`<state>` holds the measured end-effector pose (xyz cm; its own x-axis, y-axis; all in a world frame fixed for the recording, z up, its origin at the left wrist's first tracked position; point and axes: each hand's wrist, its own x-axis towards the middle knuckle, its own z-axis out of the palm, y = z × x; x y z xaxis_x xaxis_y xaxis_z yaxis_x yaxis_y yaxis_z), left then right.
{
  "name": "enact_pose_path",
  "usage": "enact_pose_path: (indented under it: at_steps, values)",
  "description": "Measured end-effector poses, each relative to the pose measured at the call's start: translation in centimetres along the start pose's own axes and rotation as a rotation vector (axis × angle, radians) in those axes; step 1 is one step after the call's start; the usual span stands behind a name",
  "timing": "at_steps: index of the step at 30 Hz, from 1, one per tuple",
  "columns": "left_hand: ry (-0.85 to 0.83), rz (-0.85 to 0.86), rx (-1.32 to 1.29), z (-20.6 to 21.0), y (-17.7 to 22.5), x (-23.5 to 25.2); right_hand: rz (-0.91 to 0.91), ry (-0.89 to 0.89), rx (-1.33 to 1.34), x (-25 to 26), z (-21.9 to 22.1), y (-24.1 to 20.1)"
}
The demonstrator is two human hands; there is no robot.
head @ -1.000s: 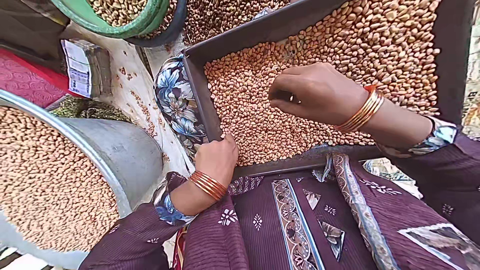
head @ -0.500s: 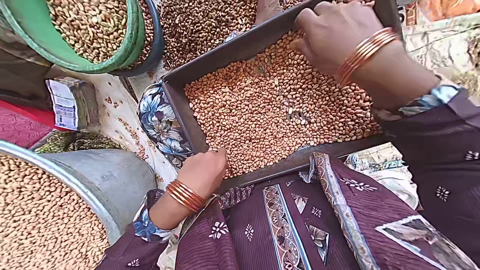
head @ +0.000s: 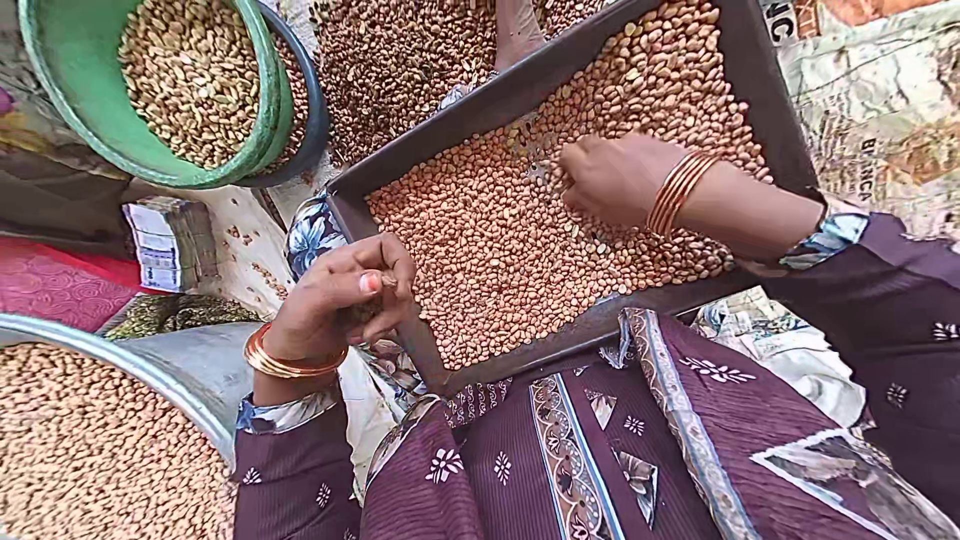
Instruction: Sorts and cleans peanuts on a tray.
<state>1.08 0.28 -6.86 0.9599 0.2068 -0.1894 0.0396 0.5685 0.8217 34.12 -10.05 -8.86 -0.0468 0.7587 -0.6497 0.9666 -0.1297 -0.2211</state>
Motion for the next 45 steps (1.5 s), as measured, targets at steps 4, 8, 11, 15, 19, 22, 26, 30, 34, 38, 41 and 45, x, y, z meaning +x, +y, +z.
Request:
enact_pose_path:
  at_steps: [4,8,11,15,19,22,26,30,34,38,41,45]
  values:
    - [0.141,0.096,0.138,-0.1,-1.2,2.8,-0.516,0.083,0.44,-1.4,0.9,0.1]
    - [0.335,0.125,0.655,1.1,-2.4,5.2,-0.052,0.207,0.117,-3.6,-0.1,0.7]
    - [0.343,0.126,1.043,1.5,-3.8,6.8,0.071,-0.106,0.014,-3.9,2.1,-0.4]
    - [0.222,0.138,1.233,1.9,-5.0,6.7,-0.605,-0.096,0.378,-4.4,4.6,-1.5]
    - [0.089,0.084,1.293,2.2,-5.3,5.9,-0.501,0.227,0.257,-3.9,2.4,-0.7]
    - [0.118,0.031,1.405,1.7,-5.8,5.8,-0.457,0.279,0.164,-3.3,1.4,0.5]
    - [0.282,0.031,1.403,0.9,-6.1,3.7,-0.567,0.263,0.188,-3.1,1.7,0.4]
    - [0.239,0.025,1.402,1.1,-6.4,2.7,-0.586,0.255,0.209,-2.9,2.1,0.5]
    - [0.235,-0.015,1.538,1.8,-7.6,3.1,-0.519,0.3,0.167,-3.0,1.3,0.9]
    - [0.25,-0.006,1.539,1.9,-8.2,4.1,-0.376,0.347,0.137,-4.4,-0.5,1.7]
    - [0.297,0.02,1.329,1.5,-7.8,4.3,-0.275,0.385,0.14,-6.0,-1.6,2.4]
    - [0.379,0.054,0.667,1.5,-6.8,4.4,-0.283,0.33,0.111,-6.7,-0.5,3.4]
